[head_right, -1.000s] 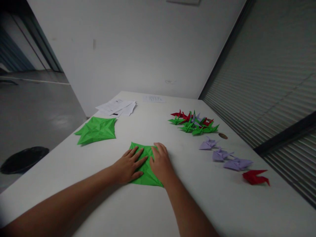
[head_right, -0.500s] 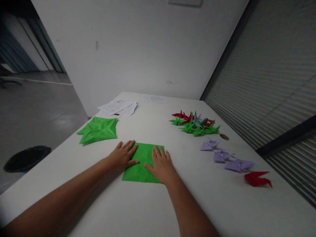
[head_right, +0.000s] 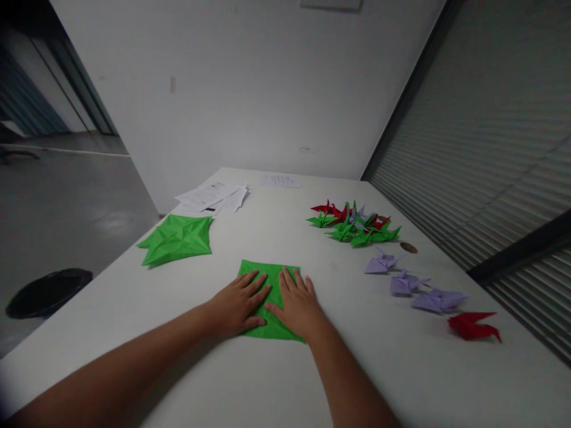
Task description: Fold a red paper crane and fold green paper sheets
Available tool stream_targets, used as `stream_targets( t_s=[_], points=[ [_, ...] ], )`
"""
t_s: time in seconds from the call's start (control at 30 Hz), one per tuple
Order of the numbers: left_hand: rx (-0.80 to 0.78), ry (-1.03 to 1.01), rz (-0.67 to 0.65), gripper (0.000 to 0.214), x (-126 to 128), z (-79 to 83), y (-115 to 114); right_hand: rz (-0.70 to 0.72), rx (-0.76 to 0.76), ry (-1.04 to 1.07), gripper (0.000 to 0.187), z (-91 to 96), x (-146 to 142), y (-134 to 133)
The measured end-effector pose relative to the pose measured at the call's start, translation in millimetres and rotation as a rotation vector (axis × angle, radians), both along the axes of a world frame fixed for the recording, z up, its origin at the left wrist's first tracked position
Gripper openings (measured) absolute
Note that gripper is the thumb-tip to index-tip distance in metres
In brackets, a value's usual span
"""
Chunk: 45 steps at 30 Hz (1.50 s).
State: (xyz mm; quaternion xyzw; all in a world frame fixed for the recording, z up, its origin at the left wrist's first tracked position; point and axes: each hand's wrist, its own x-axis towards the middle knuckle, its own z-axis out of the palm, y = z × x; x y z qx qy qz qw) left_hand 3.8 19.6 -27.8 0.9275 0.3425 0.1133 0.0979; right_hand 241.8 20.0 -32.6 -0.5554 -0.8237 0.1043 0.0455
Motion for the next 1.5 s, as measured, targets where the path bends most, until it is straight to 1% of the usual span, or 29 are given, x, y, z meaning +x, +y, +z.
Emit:
stream_targets(
  t_s=[0.17, 0.27, 0.43, 0.5, 0.53, 0.57, 0.6, 0.67, 0.7, 0.73, 0.77, 0.83, 0.9, 1.0, 1.07, 1.13, 1.27, 1.4, 1.5],
  points=[
    [0.018, 0.055, 0.007, 0.102, -11.1, -1.4, 9.4, -0.076, -0.158, -0.085, 0.112, 17.4, 28.1, 5.0],
    [0.023, 0.074, 0.006, 0.110, -14.8, -0.8, 13.7, -0.124, -0.192, -0.089, 0.116, 23.6, 45.5, 7.5],
    [-0.020, 0.091, 0.046, 0.113, -18.5, 0.8, 15.9, -0.180, -0.223, -0.082, 0.117, 20.5, 65.6, 11.7],
    [-0.066, 0.054, 0.045, 0.114, -22.1, 1.3, 17.7, -0.190, -0.215, -0.047, 0.118, 17.6, 69.7, 14.6],
    [-0.093, 0.005, 0.061, 0.109, -24.6, 1.2, 19.2, -0.189, -0.203, -0.010, 0.117, 16.3, 70.8, 16.3],
    [-0.117, -0.066, 0.101, 0.099, -27.3, 0.7, 21.3, -0.193, -0.184, 0.042, 0.114, 15.2, 71.1, 18.1],
    [-0.130, -0.151, 0.169, 0.085, -30.2, 0.0, 23.9, -0.206, -0.155, 0.109, 0.107, 14.5, 70.7, 19.8],
    [-0.115, -0.304, 0.364, 0.062, -36.1, -2.2, 30.8, -0.264, -0.070, 0.265, 0.088, 14.3, 67.9, 22.5],
    [-0.093, -0.346, 0.455, 0.057, -38.7, -3.4, 34.7, -0.300, -0.025, 0.339, 0.078, 14.9, 65.6, 23.3],
    [-0.077, -0.356, 0.518, 0.057, -41.0, -4.6, 38.6, -0.327, 0.009, 0.406, 0.069, 15.8, 62.9, 23.6],
    [-0.077, -0.345, 0.544, 0.060, -42.7, -5.5, 42.2, -0.334, 0.029, 0.463, 0.061, 17.0, 59.9, 23.4],
    [-0.096, -0.300, 0.533, 0.072, -44.2, -6.5, 47.4, -0.283, 0.030, 0.543, 0.049, 19.6, 53.4, 21.9],
    [-0.106, -0.270, 0.501, 0.082, -43.7, -6.2, 49.7, -0.188, 0.021, 0.559, 0.044, 21.0, 47.3, 20.0],
    [-0.101, -0.240, 0.479, 0.087, -42.2, -3.2, 49.2, -0.073, 0.049, 0.480, 0.049, 18.9, 41.5, 18.3],
    [-0.109, -0.214, 0.475, 0.089, -42.0, -0.5, 48.1, -0.037, 0.072, 0.417, 0.053, 14.7, 40.4, 18.4],
    [-0.118, -0.194, 0.467, 0.088, -42.8, 2.0, 47.1, -0.035, 0.088, 0.377, 0.060, 9.1, 40.2, 19.3],
    [-0.127, -0.176, 0.417, 0.087, -45.3, 4.6, 45.9, -0.095, 0.124, 0.377, 0.070, -0.7, 37.0, 21.9],
    [-0.104, -0.169, 0.353, 0.091, -46.3, 3.8, 45.7, -0.110, 0.121, 0.395, 0.063, -2.2, 29.8, 24.4],
    [-0.067, -0.154, 0.344, 0.090, -45.6, 1.4, 45.5, -0.101, 0.086, 0.457, 0.061, 0.5, 25.7, 24.4]
  ],
)
